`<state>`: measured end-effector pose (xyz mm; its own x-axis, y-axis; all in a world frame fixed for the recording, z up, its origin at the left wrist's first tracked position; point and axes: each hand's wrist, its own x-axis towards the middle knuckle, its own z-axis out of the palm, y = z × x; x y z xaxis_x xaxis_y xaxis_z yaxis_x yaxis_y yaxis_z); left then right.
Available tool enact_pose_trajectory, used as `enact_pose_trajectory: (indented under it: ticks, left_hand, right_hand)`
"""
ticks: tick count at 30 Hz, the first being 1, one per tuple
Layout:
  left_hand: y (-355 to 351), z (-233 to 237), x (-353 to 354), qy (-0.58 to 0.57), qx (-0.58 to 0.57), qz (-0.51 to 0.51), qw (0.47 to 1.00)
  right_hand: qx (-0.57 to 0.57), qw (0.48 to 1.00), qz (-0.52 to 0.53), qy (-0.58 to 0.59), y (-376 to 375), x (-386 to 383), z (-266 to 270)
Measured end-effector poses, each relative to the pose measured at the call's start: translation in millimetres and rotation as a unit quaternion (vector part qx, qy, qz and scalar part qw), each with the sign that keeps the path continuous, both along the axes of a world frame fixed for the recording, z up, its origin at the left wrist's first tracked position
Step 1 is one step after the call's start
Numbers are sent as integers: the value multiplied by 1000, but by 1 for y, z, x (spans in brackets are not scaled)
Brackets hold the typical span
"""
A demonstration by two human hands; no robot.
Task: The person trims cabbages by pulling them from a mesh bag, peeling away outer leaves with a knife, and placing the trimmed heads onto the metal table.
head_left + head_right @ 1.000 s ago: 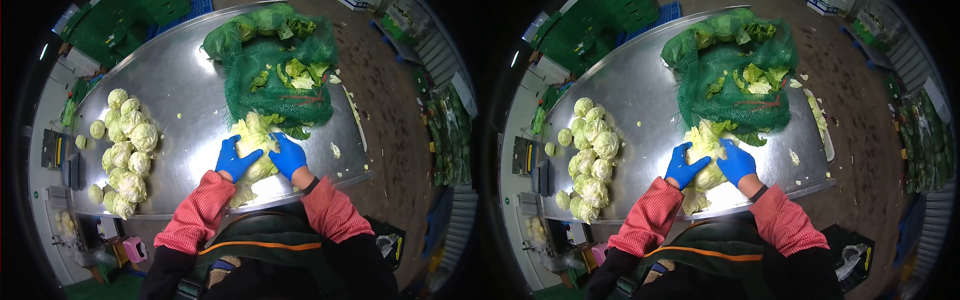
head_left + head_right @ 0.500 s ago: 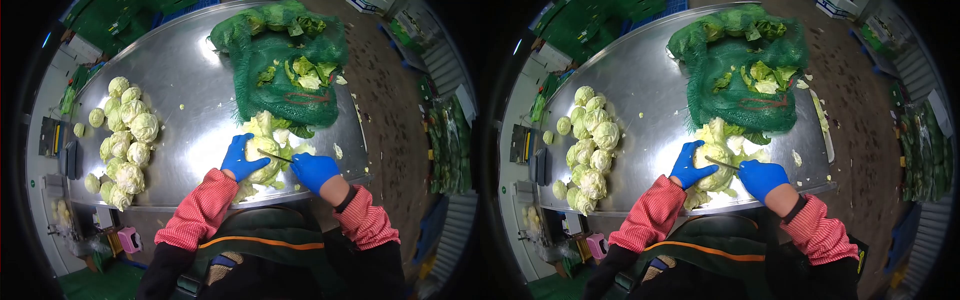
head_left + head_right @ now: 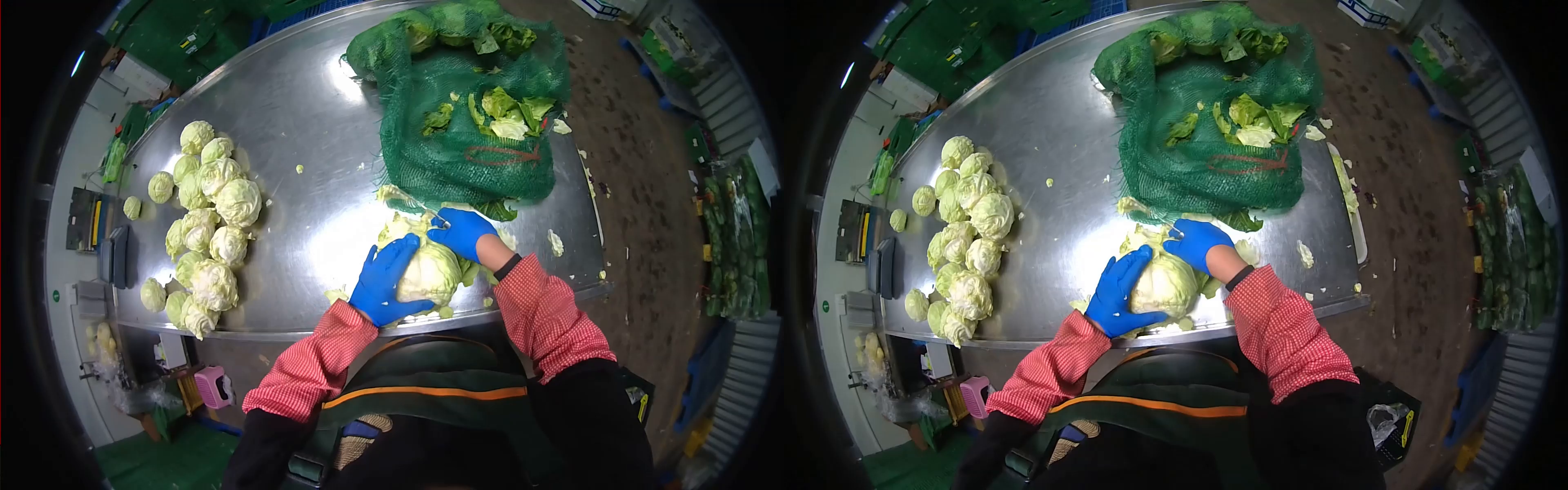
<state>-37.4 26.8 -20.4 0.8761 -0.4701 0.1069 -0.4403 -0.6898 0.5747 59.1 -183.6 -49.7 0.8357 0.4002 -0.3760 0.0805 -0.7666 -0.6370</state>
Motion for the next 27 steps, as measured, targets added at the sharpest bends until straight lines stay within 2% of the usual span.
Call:
enact_pose_trajectory:
  ticks: [2,5,8,9,11,13,14,15,16,17,18,19,20,21,23,24,25,26,27]
  left_hand:
    - [-10,18,-8,-14,79,17,997]
    - [-59,29,-11,-19,47,103,993]
    - [-70,18,8,-12,156,73,985]
    - [-69,17,11,-7,184,55,981]
    - [-48,17,18,-5,91,62,994]
    - [-25,7,37,81,-52,111,989]
    - [-15,-3,44,113,-124,177,970]
    - [-5,-17,51,143,-194,244,939]
    - [4,-30,62,259,-327,297,859]
    - [9,-37,65,293,-398,342,799]
    - [8,-31,63,411,-487,360,682]
    - [2,-21,57,515,-559,364,538]
    - [-11,2,48,518,-509,398,561]
    - [-13,-6,44,515,-472,422,578]
    - [-19,-5,37,539,-432,390,608]
    - [-28,13,35,520,-368,422,646]
    - [-21,-4,44,447,-301,379,752]
    - [-14,-19,43,211,-198,301,909]
    - [-19,0,45,-47,-77,191,977]
  right_hand:
    - [16,999,-19,-22,5,-5,-10]
    - [13,997,-43,-58,10,-10,-14]
    - [-24,985,-94,-146,-3,-6,-52]
    - [-44,986,-111,-118,-9,-4,-51]
    - [-79,984,-136,-81,-23,-3,-52]
    - [-45,974,-206,-83,-47,-6,-53]
    - [-50,971,-207,-112,-57,-10,-52]
    - [-17,967,-207,-150,-56,-13,-41]
    - [17,961,-207,-184,-53,-22,-24]
    - [51,952,-210,-217,-48,-30,-6]
    - [84,968,-198,-127,-41,-39,10]
    - [114,976,-185,-35,-33,-46,27]
    - [84,981,-164,64,-26,-49,47]
    - [41,986,-134,89,-20,-51,55]
    - [42,982,-183,12,-20,-45,22]
    - [67,983,-170,9,-24,-40,15]
    - [93,983,-157,5,-31,-33,11]
    - [120,982,-146,2,-35,-27,8]
    - [104,985,-137,1,-35,-22,8]
